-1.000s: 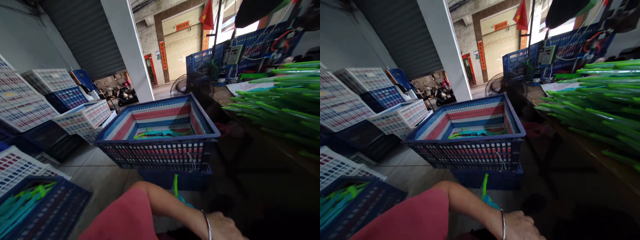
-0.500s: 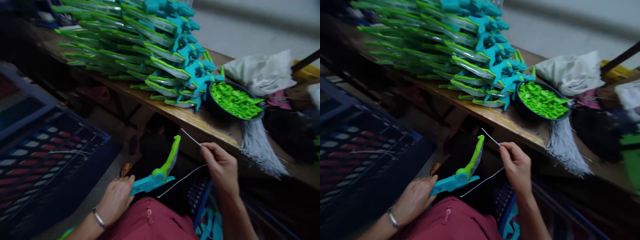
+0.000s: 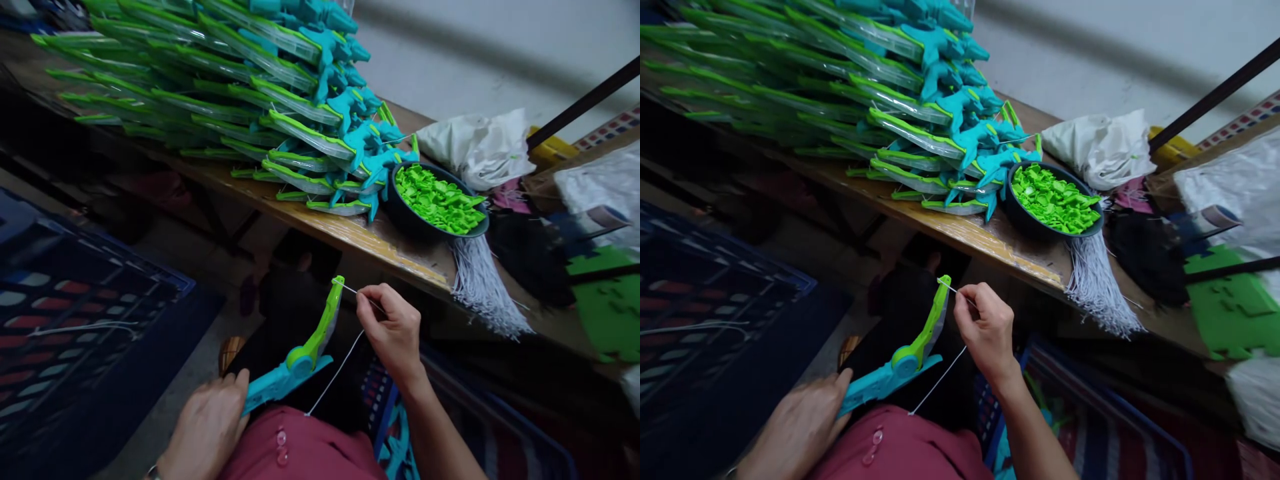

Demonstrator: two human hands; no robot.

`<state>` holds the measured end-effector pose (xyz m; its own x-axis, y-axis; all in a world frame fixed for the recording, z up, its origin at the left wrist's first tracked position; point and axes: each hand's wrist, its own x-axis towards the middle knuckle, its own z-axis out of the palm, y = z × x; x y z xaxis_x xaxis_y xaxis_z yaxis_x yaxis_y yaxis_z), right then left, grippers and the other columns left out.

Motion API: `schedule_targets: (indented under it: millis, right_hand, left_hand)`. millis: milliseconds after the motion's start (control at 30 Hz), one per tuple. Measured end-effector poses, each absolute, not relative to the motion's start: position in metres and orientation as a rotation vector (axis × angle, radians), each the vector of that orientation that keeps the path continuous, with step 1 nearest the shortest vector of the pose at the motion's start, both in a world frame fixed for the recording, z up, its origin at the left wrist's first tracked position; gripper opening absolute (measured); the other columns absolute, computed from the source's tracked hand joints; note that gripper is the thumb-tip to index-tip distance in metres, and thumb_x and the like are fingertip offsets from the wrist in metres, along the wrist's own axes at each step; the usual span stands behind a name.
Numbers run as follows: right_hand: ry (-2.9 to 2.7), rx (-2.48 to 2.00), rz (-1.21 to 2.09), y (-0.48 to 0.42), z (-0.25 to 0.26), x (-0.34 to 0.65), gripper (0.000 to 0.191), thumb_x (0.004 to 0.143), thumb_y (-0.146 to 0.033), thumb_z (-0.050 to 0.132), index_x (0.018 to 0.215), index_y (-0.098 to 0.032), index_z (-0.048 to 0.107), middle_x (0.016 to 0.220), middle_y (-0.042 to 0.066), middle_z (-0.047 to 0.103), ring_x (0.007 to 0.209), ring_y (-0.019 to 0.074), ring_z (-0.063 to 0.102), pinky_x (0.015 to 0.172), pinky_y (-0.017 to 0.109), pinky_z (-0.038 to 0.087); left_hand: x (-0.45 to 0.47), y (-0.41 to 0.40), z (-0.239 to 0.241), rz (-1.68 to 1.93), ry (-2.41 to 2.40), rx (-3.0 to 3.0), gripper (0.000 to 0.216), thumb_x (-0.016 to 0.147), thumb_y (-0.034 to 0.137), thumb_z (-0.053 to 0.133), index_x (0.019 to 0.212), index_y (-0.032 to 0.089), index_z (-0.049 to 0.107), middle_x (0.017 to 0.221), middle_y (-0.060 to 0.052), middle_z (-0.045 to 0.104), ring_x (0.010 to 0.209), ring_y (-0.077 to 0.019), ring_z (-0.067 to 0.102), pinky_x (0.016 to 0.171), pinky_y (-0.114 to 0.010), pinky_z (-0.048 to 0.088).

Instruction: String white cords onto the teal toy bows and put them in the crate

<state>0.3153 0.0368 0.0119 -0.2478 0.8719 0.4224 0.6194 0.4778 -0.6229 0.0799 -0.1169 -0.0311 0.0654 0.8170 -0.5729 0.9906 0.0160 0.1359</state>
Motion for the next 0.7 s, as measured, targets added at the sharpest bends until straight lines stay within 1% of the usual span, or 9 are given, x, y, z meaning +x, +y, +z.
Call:
schedule_targets:
  millis: [267, 467, 567, 700]
  right_hand:
    - [-2.018, -1.245, 0.314, 0.0387, 0.0065, 0.3173, 0.015, 0.094, -0.018, 0.058, 0.08, -0.019, 0.062, 0.069, -0.003, 0.057, 0.061, 0.0098, 0.054, 0.06, 0.024, 0.042]
    - [-2.012, -1.239, 0.3, 0.0409, 0.0034, 0.3166, 0.017, 0.094, -0.018, 0.059, 0.078, -0.018, 0.062, 0.068, -0.003, 0.055, 0.059, 0.0092, 0.053, 0.059, 0.023, 0.04]
    - [-2.026, -1.238, 0.292, 0.0406, 0.004, 0.3158, 0.017, 0.095, -0.018, 0.059, 0.079, -0.018, 0.062, 0.069, -0.003, 0.056, 0.06, 0.0095, 0.054, 0.059, 0.023, 0.041]
    - [-2.061, -1.246, 0.272, 0.0418, 0.003, 0.3134, 0.018, 0.098, -0.021, 0.055, 0.08, -0.018, 0.061, 0.072, -0.001, 0.058, 0.064, 0.0116, 0.057, 0.062, 0.024, 0.044]
  left_hand:
    - [0.0803, -0.1157, -0.0333, -0.463, 1.811, 1.821, 0.04, 0.091, 0.009, 0.049, 0.127, 0.013, 0.067, 0.112, -0.019, 0.074, 0.103, -0.0324, 0.072, 0.091, -0.045, 0.056]
    - [0.0801, -0.1188, -0.034, -0.452, 1.813, 1.842, 0.041, 0.091, 0.007, 0.049, 0.127, 0.012, 0.067, 0.114, -0.019, 0.073, 0.105, -0.0331, 0.071, 0.092, -0.047, 0.056]
    - [0.0807, -0.1186, -0.0339, -0.439, 1.815, 1.837, 0.041, 0.091, 0.007, 0.051, 0.129, 0.011, 0.066, 0.111, -0.019, 0.074, 0.102, -0.0327, 0.072, 0.09, -0.048, 0.056]
    - [0.0817, -0.118, -0.0339, -0.425, 1.82, 1.844, 0.04, 0.09, 0.007, 0.052, 0.127, 0.01, 0.067, 0.11, -0.019, 0.073, 0.102, -0.034, 0.071, 0.09, -0.049, 0.056]
